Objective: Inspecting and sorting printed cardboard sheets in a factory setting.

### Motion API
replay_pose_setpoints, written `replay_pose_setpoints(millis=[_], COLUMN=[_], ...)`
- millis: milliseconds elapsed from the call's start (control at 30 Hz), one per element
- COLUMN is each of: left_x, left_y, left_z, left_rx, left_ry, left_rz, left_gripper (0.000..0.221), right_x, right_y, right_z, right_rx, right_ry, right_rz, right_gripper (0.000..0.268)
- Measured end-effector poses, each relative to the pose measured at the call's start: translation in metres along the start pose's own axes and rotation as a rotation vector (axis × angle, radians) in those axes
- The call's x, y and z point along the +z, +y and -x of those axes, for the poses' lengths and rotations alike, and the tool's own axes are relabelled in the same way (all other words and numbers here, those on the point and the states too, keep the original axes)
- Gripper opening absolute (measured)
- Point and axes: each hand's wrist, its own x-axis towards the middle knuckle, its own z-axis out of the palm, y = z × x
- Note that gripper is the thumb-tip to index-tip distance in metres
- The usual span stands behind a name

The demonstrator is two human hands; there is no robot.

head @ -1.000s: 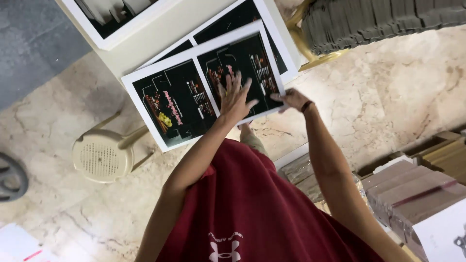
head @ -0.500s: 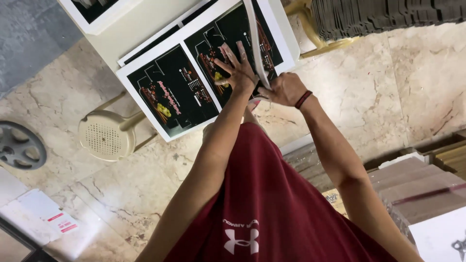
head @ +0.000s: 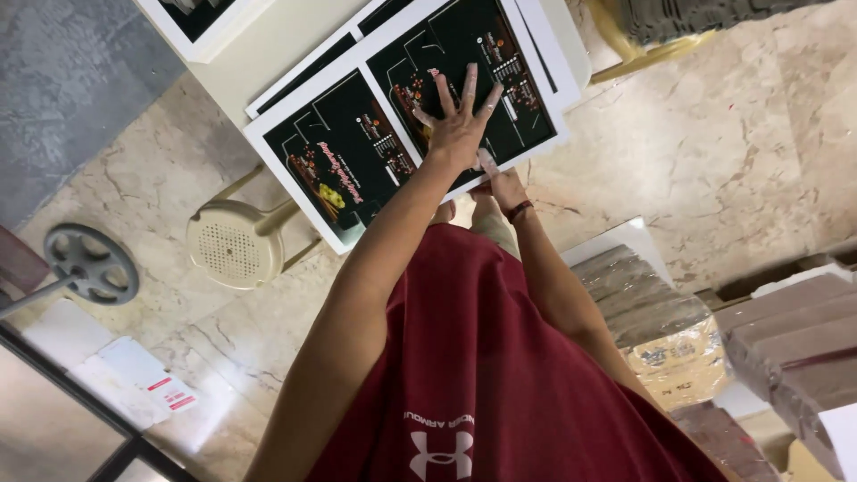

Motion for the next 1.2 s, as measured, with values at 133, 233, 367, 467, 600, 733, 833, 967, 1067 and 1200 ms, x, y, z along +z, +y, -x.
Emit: replay_pose_setpoints(millis=[133, 233, 367, 467, 600, 733, 833, 967, 1067, 1200], left_x=[0.017, 0.028, 0.021, 0.006, -0.027, -0.011, -0.007, -0.008, -0.012, 0.017], left_y=[0.010, 0.023, 0.028, 0.017, -0.007, -0.013, -0.007, -0.009, -0.012, -0.021], left_z=[0.002, 0.008, 0.010, 0.008, 0.009, -0.002, -0.003, -0.002, 0.003, -0.020], left_rx=[-0.004, -0.032, -0.067, 0.011, 0.145, 0.355, 0.321, 0.300, 0.271, 0.315], left_ry=[-0.055, 0.005, 0.031, -0.044, -0.132, -0.109, -0.109, -0.119, -0.100, -0.009], left_rz=[0.065, -0.060, -0.107, -0.007, -0.120, -0.287, -0.296, -0.257, -0.263, -0.286], left_gripper=[0.124, 0.126, 0.118, 0.112, 0.099, 0.100, 0.100, 0.107, 0.124, 0.087], right_x=[-0.010, -0.017, -0.020, -0.001, -0.006, -0.002, 0.002, 0.010, 0.020, 0.014], right_y=[0.040, 0.046, 0.061, 0.000, -0.017, -0.026, -0.035, -0.044, -0.065, -0.043], right_z=[-0.019, -0.013, -0.037, 0.036, 0.025, 0.024, 0.030, 0.029, 0.056, 0.042], right_rx=[-0.268, -0.384, -0.654, -0.338, -0.235, -0.120, -0.070, -0.109, -0.190, -0.268], right_ry=[0.070, 0.106, 0.244, 0.095, 0.135, 0.133, 0.144, 0.169, 0.128, 0.106], right_rz=[-0.032, 0.130, 0.330, -0.038, -0.102, -0.021, -0.041, 0.187, 0.092, 0.038], right_gripper=[0.045, 0.053, 0.064, 0.043, 0.054, 0.063, 0.055, 0.045, 0.035, 0.041])
